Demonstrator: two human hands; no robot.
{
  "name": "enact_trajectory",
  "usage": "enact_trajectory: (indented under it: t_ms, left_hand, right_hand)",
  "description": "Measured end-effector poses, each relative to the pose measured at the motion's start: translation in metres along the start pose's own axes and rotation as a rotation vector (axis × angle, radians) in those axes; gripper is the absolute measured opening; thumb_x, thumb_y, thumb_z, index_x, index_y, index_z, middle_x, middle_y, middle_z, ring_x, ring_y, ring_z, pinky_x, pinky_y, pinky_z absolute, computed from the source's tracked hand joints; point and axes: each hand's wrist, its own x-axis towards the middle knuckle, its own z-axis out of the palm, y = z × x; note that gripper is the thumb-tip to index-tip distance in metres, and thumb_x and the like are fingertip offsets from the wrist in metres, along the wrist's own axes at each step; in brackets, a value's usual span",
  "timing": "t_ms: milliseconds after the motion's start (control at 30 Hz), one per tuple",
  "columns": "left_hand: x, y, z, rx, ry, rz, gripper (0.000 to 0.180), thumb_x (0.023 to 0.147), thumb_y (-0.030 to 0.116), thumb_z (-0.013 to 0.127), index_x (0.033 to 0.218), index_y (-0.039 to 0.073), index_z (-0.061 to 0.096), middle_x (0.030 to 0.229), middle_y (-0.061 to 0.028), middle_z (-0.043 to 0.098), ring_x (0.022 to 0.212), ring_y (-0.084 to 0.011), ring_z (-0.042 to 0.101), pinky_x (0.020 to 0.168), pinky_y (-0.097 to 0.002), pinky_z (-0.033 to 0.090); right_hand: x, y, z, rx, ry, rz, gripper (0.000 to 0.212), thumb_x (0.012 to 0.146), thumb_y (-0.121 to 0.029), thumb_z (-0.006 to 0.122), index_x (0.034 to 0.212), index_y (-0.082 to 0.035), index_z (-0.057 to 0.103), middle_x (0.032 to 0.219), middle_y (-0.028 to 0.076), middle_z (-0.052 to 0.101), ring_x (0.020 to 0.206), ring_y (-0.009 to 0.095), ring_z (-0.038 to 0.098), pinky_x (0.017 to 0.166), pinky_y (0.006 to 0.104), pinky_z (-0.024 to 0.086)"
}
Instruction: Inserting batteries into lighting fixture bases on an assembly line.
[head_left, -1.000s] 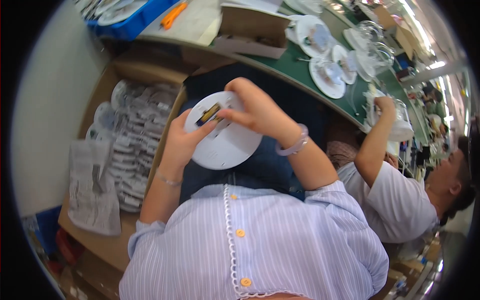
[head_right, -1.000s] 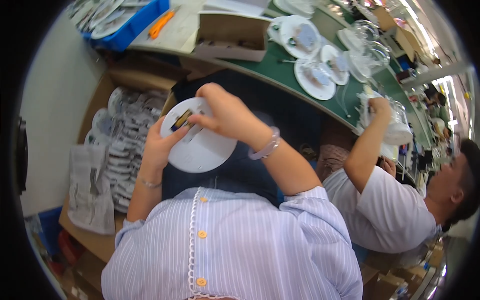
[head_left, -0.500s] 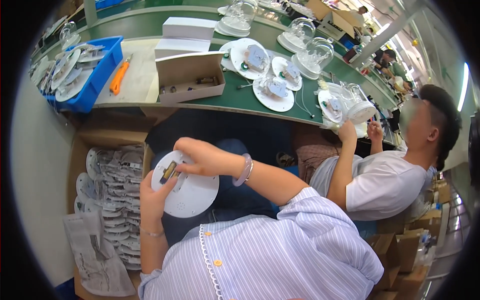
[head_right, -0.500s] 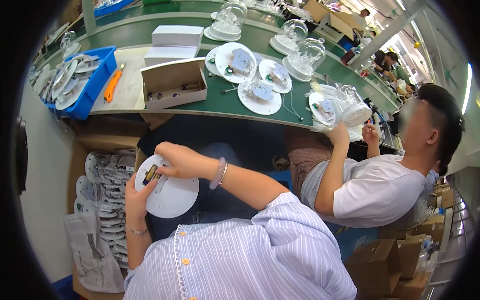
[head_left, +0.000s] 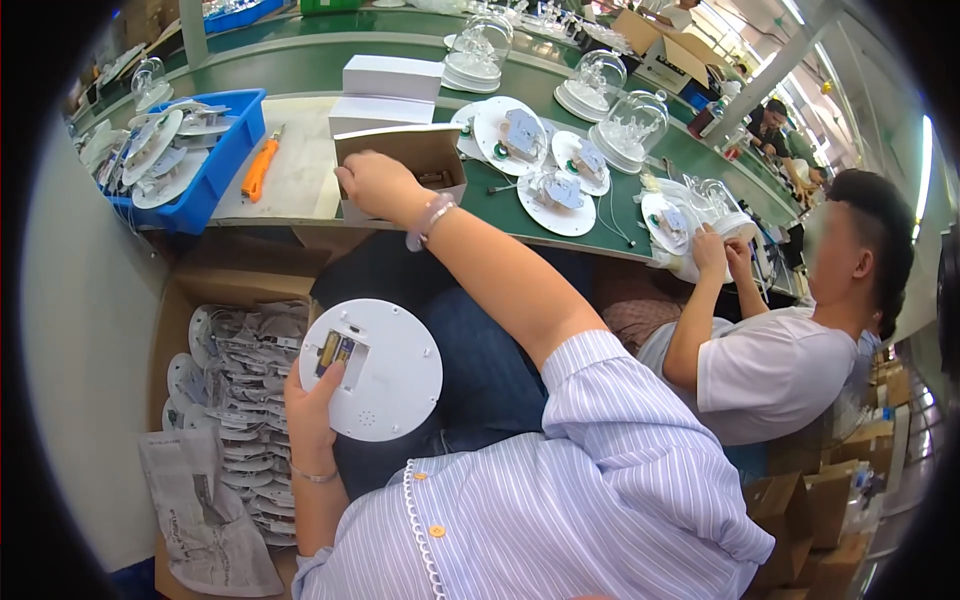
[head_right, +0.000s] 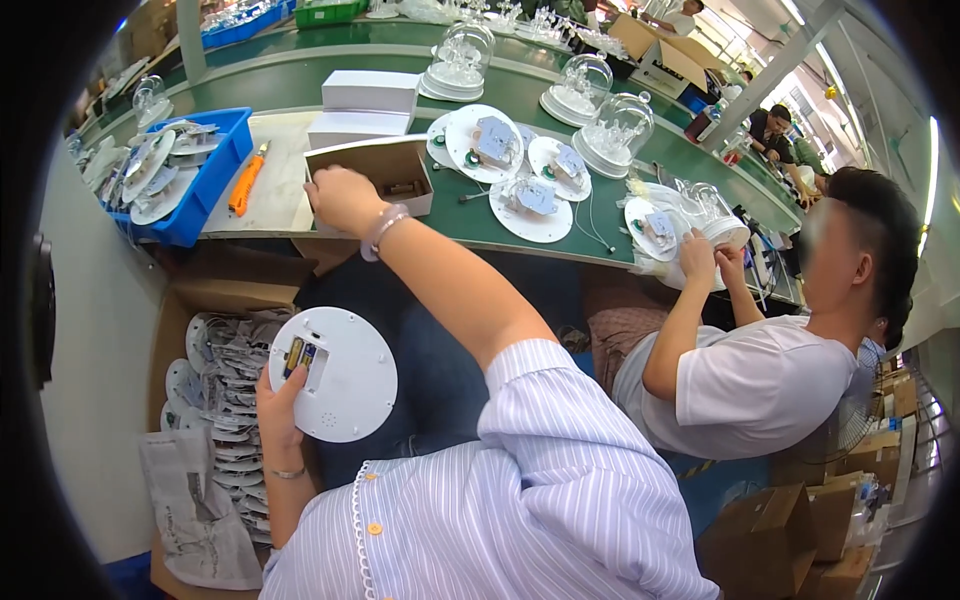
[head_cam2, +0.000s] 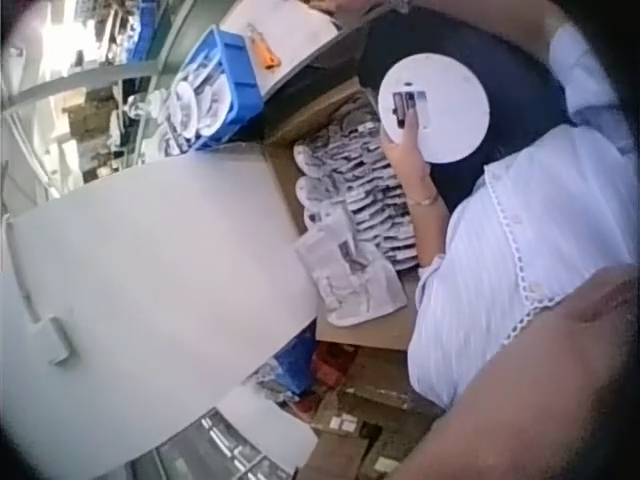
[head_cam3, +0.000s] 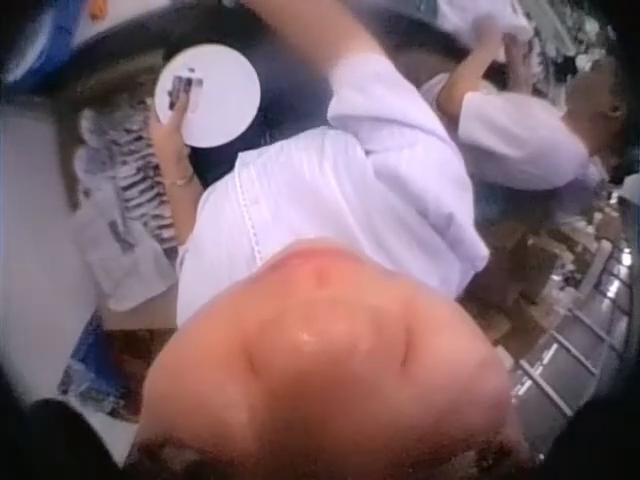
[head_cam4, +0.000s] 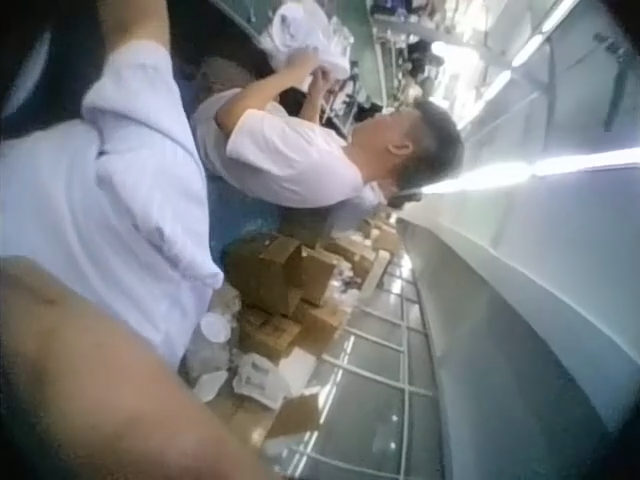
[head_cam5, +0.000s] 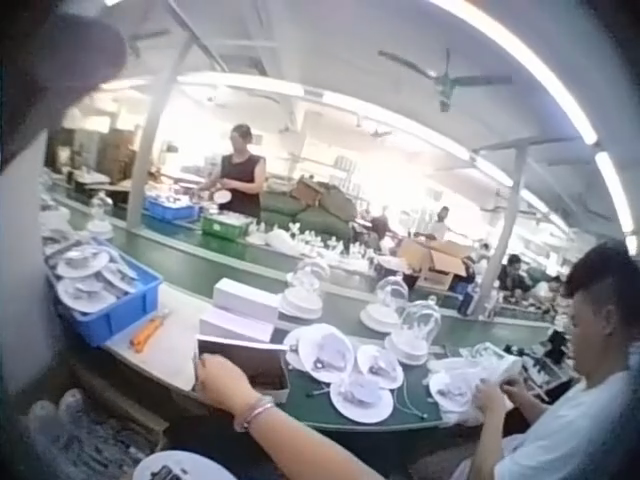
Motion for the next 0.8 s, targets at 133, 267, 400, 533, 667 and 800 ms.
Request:
enact_trajectory:
  t_ms: [133,267,400,533,667,800]
  left_hand:
    - [-0.009,-0.001,-0.012,-0.08,0.05,-0.031,0.03,0.073,-0.003,0.057,0.102,-0.004,0.05,0.093,-0.0095,0.057,0.078,-0.0147,0.057,0.07,-0.0244,0.046]
    - [-0.012,0.002,-0.016,-0.096,0.088,-0.016,0.03,0.074,-0.003,0.056,0.103,-0.004,0.049,0.094,-0.0099,0.057,0.079,-0.0159,0.057,0.07,-0.0253,0.046]
    - [-0.007,0.006,-0.014,-0.088,0.1,-0.017,0.029,0.075,-0.002,0.055,0.103,-0.005,0.048,0.093,-0.0108,0.057,0.08,-0.0169,0.056,0.07,-0.0259,0.046]
    - [-0.005,0.005,-0.011,-0.104,0.074,-0.011,0.029,0.074,0.0,0.056,0.102,-0.004,0.049,0.093,-0.0098,0.057,0.08,-0.0158,0.056,0.07,-0.0253,0.045]
    - [-0.007,0.001,-0.008,-0.136,0.059,-0.025,0.028,0.075,0.001,0.057,0.102,-0.003,0.05,0.093,-0.0088,0.057,0.08,-0.0144,0.056,0.069,-0.0248,0.046]
    - [-0.011,-0.001,-0.004,-0.127,0.056,-0.032,0.028,0.075,0.001,0.057,0.102,-0.003,0.05,0.093,-0.0085,0.057,0.079,-0.0141,0.056,0.069,-0.0244,0.046]
  right_hand:
    - [0.018,-0.005,-0.005,0.186,-0.376,0.104,0.052,0.083,-0.042,0.035,0.091,0.004,0.057,0.092,0.025,0.056,0.088,0.036,0.052,0.079,0.0355,0.039]
    - [0.017,-0.007,-0.014,0.421,-0.515,0.406,0.056,0.084,-0.045,0.033,0.1,0.004,0.054,0.096,0.019,0.057,0.088,0.033,0.053,0.079,0.0367,0.04]
    - [0.012,-0.001,-0.024,0.612,-0.585,0.378,0.041,0.085,-0.029,0.031,0.102,-0.001,0.055,0.096,0.014,0.058,0.088,0.026,0.055,0.076,0.0366,0.043]
    - [0.008,0.019,-0.026,0.561,-0.628,0.363,0.032,0.08,-0.024,0.039,0.097,-0.005,0.06,0.096,0.009,0.059,0.087,0.018,0.055,0.077,0.0301,0.042]
    - [0.01,0.038,-0.019,0.268,-0.565,0.114,0.029,0.064,-0.011,0.06,0.093,-0.006,0.062,0.088,0.012,0.061,0.083,0.023,0.056,0.077,0.0301,0.043]
    - [0.016,0.039,-0.014,-0.081,-0.562,0.005,0.029,0.064,-0.012,0.062,0.092,-0.004,0.061,0.09,0.014,0.06,0.083,0.026,0.057,0.075,0.0309,0.044]
